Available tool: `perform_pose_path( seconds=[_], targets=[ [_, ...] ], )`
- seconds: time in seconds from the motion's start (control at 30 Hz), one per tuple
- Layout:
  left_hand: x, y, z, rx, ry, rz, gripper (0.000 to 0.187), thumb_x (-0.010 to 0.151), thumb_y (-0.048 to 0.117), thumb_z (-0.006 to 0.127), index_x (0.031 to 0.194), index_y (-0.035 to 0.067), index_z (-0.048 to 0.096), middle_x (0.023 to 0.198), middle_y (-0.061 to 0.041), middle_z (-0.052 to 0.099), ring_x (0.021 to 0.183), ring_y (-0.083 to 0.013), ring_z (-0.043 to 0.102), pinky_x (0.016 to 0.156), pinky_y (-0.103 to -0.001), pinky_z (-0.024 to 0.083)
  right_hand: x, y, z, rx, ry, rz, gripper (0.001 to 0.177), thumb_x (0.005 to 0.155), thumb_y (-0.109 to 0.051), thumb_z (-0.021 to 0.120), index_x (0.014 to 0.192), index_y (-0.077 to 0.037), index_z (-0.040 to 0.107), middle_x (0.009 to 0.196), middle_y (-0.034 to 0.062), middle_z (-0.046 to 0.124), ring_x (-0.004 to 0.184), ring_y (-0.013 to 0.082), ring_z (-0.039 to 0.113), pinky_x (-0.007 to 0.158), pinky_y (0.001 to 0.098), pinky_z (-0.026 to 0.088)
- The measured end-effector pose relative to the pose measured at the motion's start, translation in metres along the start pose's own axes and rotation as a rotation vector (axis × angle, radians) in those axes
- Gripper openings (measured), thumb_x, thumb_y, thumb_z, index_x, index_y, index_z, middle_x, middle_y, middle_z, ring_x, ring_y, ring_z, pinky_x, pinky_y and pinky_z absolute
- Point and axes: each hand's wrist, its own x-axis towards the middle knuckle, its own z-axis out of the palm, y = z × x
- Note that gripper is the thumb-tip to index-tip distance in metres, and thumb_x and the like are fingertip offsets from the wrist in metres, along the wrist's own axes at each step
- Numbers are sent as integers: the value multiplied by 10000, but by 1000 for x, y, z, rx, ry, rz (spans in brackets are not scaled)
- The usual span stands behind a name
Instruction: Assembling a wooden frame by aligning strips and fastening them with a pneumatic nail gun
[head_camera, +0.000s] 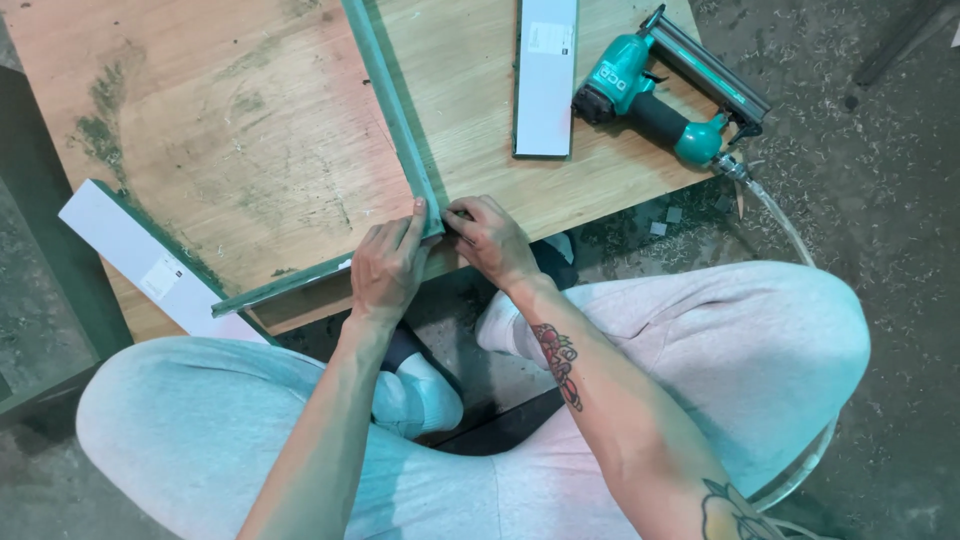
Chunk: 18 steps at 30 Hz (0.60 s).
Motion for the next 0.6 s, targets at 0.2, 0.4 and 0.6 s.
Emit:
perform_pose_path(
  seconds=[0.2, 0.4, 0.6],
  targets=[
    [-5, -2, 10, -11, 27, -49, 515, 899, 209, 811, 1354, 14, 666, 911, -122, 695, 827, -287, 716, 766, -384, 591, -2, 4, 5, -64, 0, -77, 244, 854, -58, 692, 1095, -93, 718, 1087, 46, 631, 975, 282, 651, 848, 354, 579],
    [-2, 2, 7, -8, 40, -74, 529, 890, 220, 821, 1365, 43, 669, 920, -109, 702, 824, -296, 714, 756, -382, 595, 6, -4, -5, 5, -2, -8, 159, 829, -82, 717, 988, -93, 724, 1008, 45, 582, 940, 285, 646, 806, 353, 571],
    [-2, 1, 11, -40, 58, -100, 515, 865, 201, 835, 1327, 26, 689, 920, -132, 700, 821, -317, 715, 744, -392, 601, 10, -1, -8, 34, -51, 71, 81, 824, -163, 747, 866, -145, 680, 936, 9, 562, 898, 252, 649, 769, 346, 571]
  ],
)
